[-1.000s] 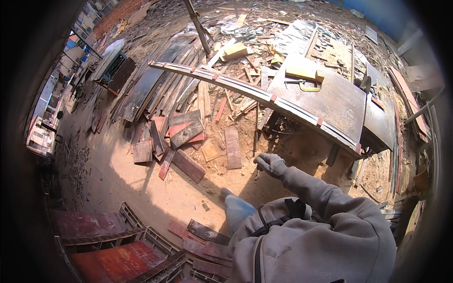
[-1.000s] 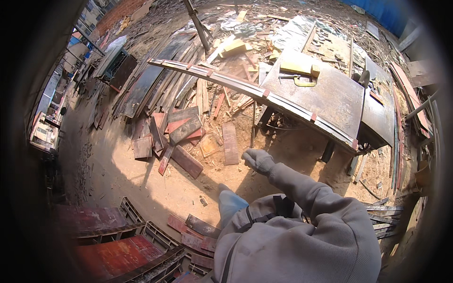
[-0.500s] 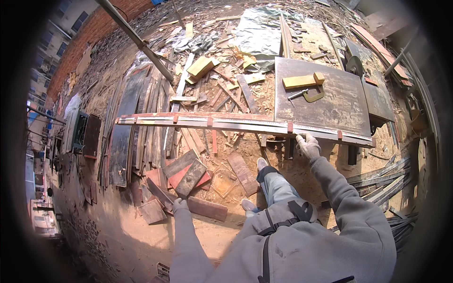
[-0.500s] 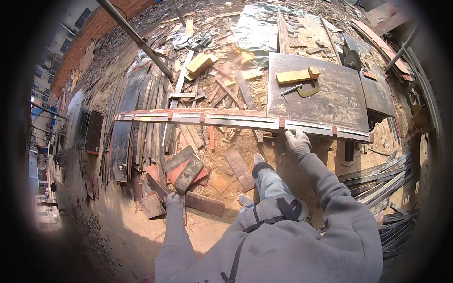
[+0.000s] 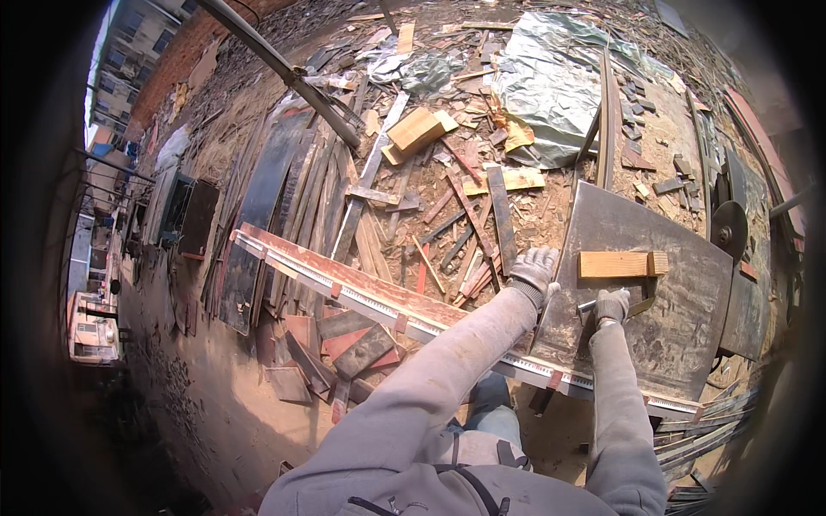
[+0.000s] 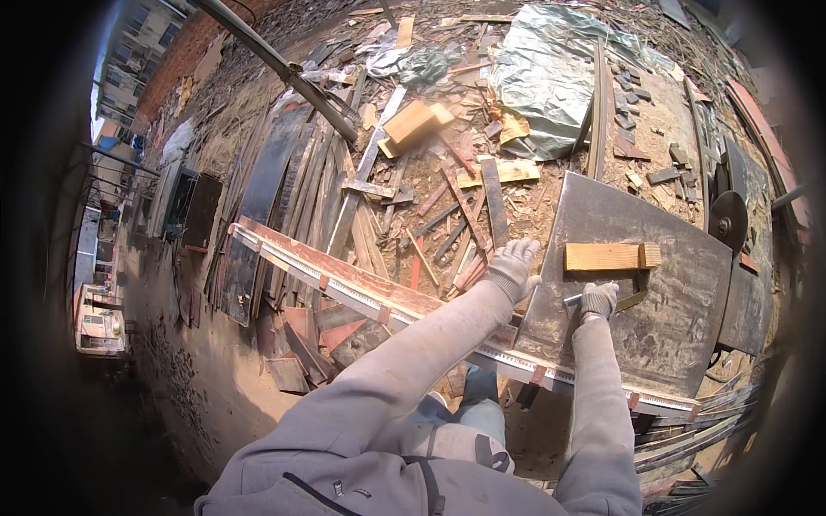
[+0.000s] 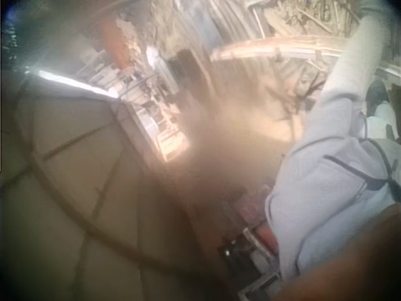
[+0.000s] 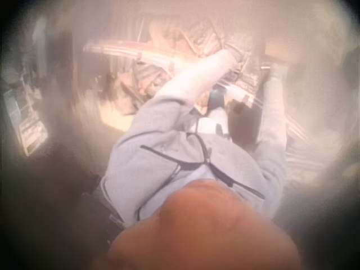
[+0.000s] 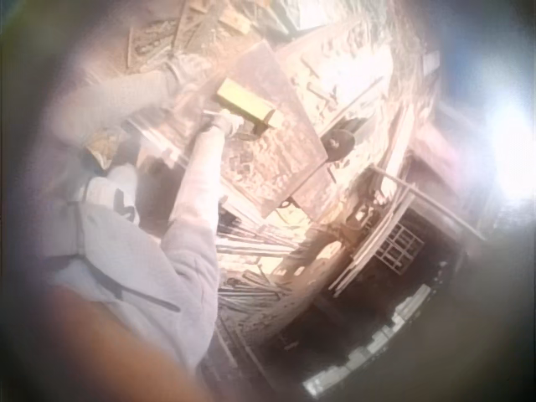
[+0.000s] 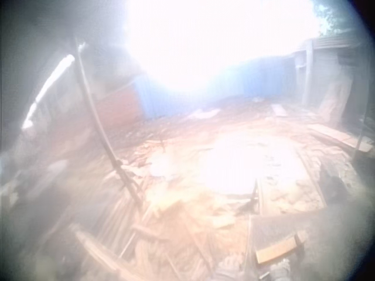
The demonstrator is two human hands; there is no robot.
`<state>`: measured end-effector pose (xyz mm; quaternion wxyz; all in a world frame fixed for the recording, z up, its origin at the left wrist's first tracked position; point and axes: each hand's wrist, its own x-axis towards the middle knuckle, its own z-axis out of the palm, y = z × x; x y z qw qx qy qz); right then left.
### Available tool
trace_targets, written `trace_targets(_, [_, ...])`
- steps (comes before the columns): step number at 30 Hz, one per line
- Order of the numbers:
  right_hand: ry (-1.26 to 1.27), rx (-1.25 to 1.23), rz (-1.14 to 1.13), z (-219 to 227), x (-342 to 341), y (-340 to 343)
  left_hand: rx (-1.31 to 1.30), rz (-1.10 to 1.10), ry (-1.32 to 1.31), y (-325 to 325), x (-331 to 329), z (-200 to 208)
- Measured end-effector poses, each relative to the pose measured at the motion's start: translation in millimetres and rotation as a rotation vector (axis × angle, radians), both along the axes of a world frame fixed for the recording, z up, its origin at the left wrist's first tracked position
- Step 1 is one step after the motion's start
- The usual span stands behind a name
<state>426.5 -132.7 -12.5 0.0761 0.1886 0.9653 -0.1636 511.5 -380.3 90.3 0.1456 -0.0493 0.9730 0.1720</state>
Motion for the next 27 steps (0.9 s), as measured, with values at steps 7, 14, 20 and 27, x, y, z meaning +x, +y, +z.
trace_targets(7, [-0.022,-0.644,-0.386,27,41,37,0.010,-0.247,-0.153,77,-154,-63])
trace_targets(14, [0.006,-1.104,-0.738,89,185,49,0.304,-0.115,-0.275,85,-142,-76])
trace_targets(20, [-0.095,-1.045,-0.252,164,277,-4,1.933,0.328,-0.680,-49,109,-29])
trace_targets(27, [-0.389,-0.724,0.441,187,389,-153,2.010,0.835,-0.084,-250,435,22])
